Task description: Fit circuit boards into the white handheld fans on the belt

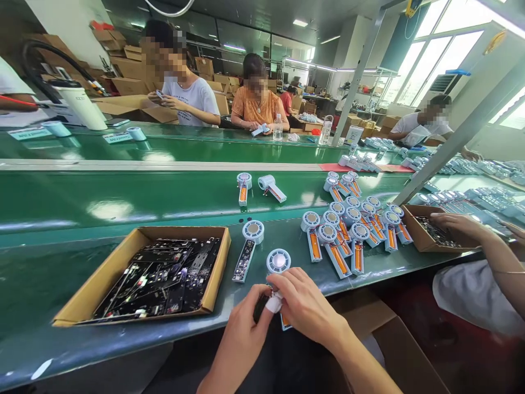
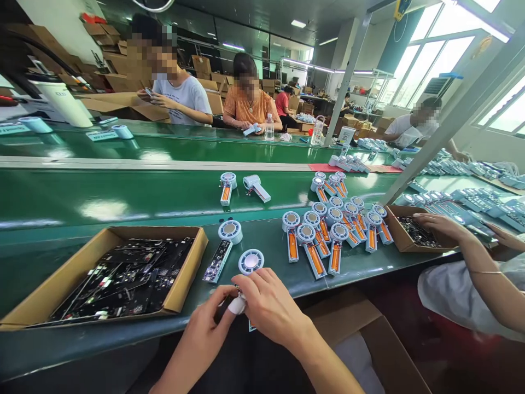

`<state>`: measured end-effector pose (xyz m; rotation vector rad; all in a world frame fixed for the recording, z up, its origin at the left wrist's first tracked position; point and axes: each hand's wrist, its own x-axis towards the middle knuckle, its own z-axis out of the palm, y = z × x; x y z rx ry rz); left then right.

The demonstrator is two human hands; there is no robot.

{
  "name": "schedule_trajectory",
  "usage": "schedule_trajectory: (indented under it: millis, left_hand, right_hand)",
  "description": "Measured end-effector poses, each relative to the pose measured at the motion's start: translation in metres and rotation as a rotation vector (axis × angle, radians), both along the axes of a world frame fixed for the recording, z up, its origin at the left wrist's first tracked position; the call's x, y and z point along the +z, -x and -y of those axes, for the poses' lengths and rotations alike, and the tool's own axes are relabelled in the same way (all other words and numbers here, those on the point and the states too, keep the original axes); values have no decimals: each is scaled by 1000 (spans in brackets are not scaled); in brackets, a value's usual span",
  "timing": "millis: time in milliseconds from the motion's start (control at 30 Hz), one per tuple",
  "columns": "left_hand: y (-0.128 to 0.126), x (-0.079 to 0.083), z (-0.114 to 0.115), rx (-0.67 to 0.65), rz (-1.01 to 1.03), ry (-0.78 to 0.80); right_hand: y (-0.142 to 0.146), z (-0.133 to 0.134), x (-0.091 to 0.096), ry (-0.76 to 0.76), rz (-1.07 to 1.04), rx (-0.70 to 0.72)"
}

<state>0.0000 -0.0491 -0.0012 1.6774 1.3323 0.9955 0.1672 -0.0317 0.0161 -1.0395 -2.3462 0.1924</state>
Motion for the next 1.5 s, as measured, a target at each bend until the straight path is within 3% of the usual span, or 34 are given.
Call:
schedule_trajectory:
  millis: [100, 267, 500, 667, 967, 1100, 1200, 1300, 1400, 1500]
  left_hand:
    - [0, 1, -5, -26, 55, 55]
    - [3, -11, -7, -85, 227, 298]
    - [3, -17, -3, -53, 264, 378]
    - [-4, -17, 4, 115, 319, 265]
    - [-5, -20, 11, 154, 205, 94]
    - [-4, -23, 12, 149, 175, 62]
    - [-1, -25, 12, 162, 83, -63]
    - [5, -27, 10, 152, 8, -172]
    - [13, -26, 5, 79, 20, -114]
    - [19, -21, -2, -4, 59, -54]
  right_hand:
    - [2, 3, 0, -12, 51, 16]
    - [-1, 2, -4, 46, -74, 16]
    - [-5, -1, -14, 117, -257, -35]
    - [-2, 0, -14, 71, -251, -138]
    - [10, 5, -19, -127, -121, -221]
    - [13, 7, -16, -159, -81, -216]
    - [14, 8, -16, -164, -9, -217]
    - [10, 5, -17, -43, -76, -190]
    - [1, -2, -14, 178, -221, -136]
    - [-5, -7, -9, 289, -247, -64]
